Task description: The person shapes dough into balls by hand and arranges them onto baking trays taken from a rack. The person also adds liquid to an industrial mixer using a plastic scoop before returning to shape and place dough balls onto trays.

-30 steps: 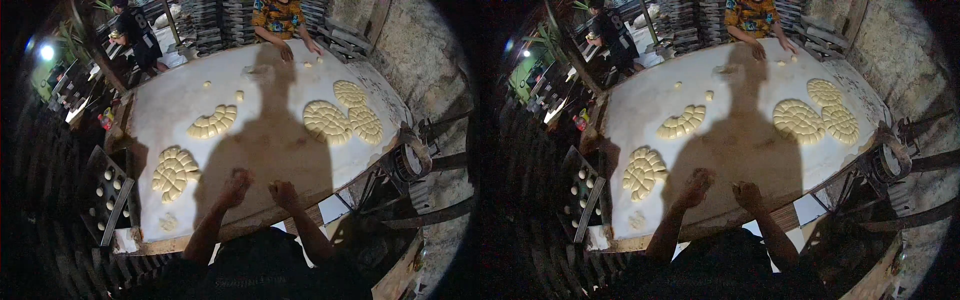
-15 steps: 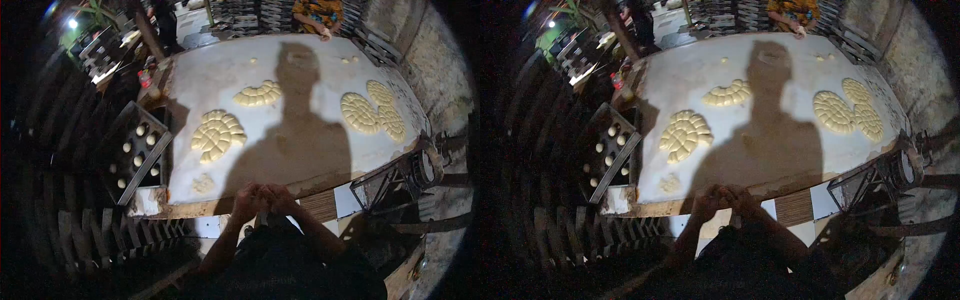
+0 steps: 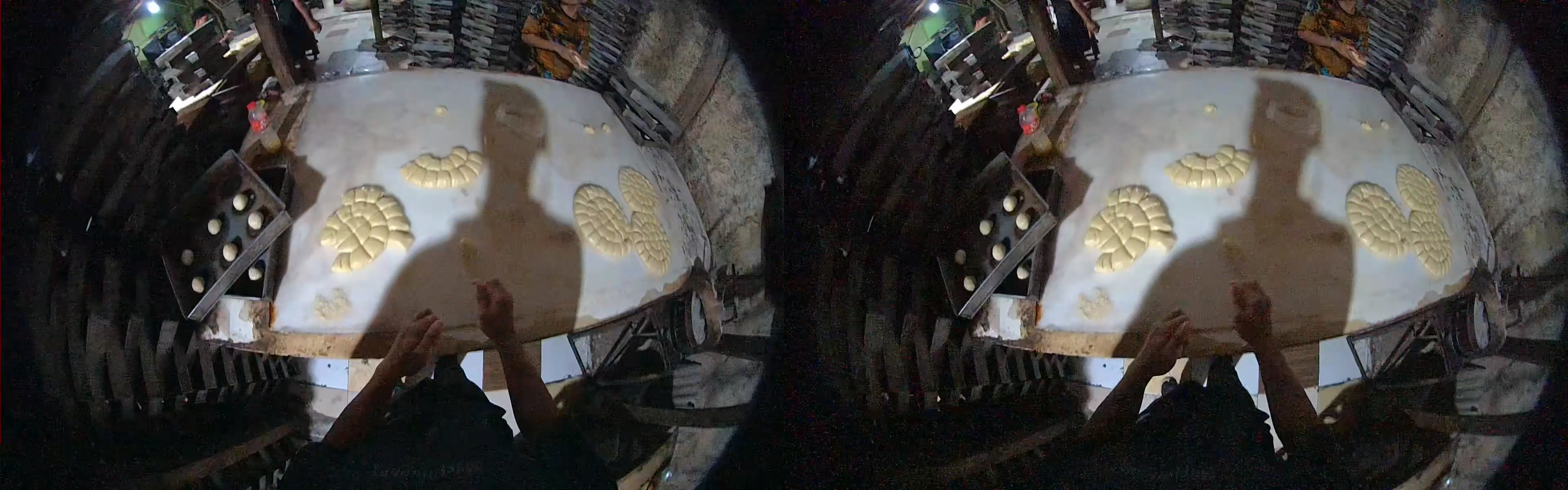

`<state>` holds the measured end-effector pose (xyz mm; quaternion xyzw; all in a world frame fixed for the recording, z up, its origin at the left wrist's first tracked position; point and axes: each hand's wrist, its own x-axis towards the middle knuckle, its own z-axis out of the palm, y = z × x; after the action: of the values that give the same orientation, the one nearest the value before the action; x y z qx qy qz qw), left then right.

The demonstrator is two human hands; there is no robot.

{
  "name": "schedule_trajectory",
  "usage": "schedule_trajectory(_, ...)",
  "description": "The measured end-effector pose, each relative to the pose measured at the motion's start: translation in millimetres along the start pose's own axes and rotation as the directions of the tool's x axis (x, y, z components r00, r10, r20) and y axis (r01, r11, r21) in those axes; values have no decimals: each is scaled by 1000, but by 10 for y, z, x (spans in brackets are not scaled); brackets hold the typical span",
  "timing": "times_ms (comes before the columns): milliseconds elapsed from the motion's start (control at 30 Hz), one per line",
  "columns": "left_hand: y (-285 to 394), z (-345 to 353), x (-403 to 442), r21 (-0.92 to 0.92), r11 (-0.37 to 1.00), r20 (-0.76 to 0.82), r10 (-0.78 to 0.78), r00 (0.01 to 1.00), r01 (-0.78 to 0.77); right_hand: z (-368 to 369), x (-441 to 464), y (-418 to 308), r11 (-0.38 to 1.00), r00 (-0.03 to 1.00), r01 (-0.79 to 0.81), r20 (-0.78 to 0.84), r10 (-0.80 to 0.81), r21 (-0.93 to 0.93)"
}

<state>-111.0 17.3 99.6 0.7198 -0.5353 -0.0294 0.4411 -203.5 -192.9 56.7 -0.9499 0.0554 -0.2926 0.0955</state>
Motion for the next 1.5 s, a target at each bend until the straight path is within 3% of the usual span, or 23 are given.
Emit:
schedule_trajectory(67,-232,156,212,-49,967,197,-235,952,249,-196,291,199,655,776,-498,-45,629,569)
schedule_trajectory(100,-430,337,225,91,968,76,-241,968,234,-93,188,421,644,769,-505,-39,638,575)
schedule_trajectory(133,-589,509,210,228,946,-43,-226,973,229,76,-7,740,686,795,-541,29,606,486)
schedule_trajectory(233,-837,681,-118,282,925,114,-297,948,256,174,-519,1165,880,909,-416,126,397,228)
schedule_trajectory(300,-772,412,-264,452,876,264,50,963,-169,117,-673,1338,973,958,-220,204,204,63)
schedule_trajectory(367,-689,176,18,689,724,512,-446,734,-40,-131,-718,1466,995,844,-87,528,94,-39)
schedule_trajectory(400,-724,75,155,570,822,335,-250,908,16,-178,-542,1532,995,870,-96,488,73,22)
schedule_trajectory(500,-628,275,808,529,840,212,-272,939,124,112,68,1485,984,928,-144,361,98,104)
schedule_trajectory(567,-375,600,1216,367,811,-117,-446,887,456,380,163,1210,991,917,-123,388,95,48)
schedule_trajectory(700,-743,1189,311,425,894,76,-195,978,145,197,-158,915,976,768,-97,639,-50,193)
schedule_trajectory(733,-825,1153,7,342,926,5,-168,986,157,225,-319,1096,979,773,-86,633,-54,187)
schedule_trajectory(800,-995,719,-214,580,813,323,-176,930,-48,385,-839,1495,989,920,34,383,-86,141)
schedule_trajectory(933,-1241,476,504,485,726,97,-599,795,488,356,239,1579,966,892,-243,411,188,85)
schedule_trajectory(967,-1239,627,596,647,750,68,-238,969,139,365,393,1449,963,858,-262,471,203,62)
schedule_trajectory(1000,-1068,784,759,618,738,42,-374,926,270,409,368,1317,964,854,-255,484,189,75)
schedule_trajectory(1067,-890,980,643,-80,827,-79,-561,824,556,450,225,1072,928,901,-326,357,247,179)
schedule_trajectory(1100,-847,964,490,-79,825,-96,-565,820,559,441,7,1099,932,905,-311,357,230,186)
schedule_trajectory(1167,-819,883,89,466,881,83,-137,987,83,365,-475,1421,976,854,218,479,-203,24)
schedule_trajectory(1233,-946,532,-132,443,888,132,-201,971,123,251,-193,1739,925,771,-321,624,130,204)
schedule_trajectory(1267,-1029,317,-85,548,835,234,-212,949,52,227,-10,1821,927,812,-315,563,153,203)
schedule_trajectory(1333,-899,93,583,585,775,-33,-274,961,241,405,345,1812,929,846,-304,509,162,209)
schedule_trajectory(1400,-1220,407,597,630,680,-22,-468,883,376,646,574,1530,978,982,-187,0,188,89)
schedule_trajectory(1500,-1222,701,692,240,887,-218,-346,912,394,720,394,1164,975,999,20,-40,-29,-222)
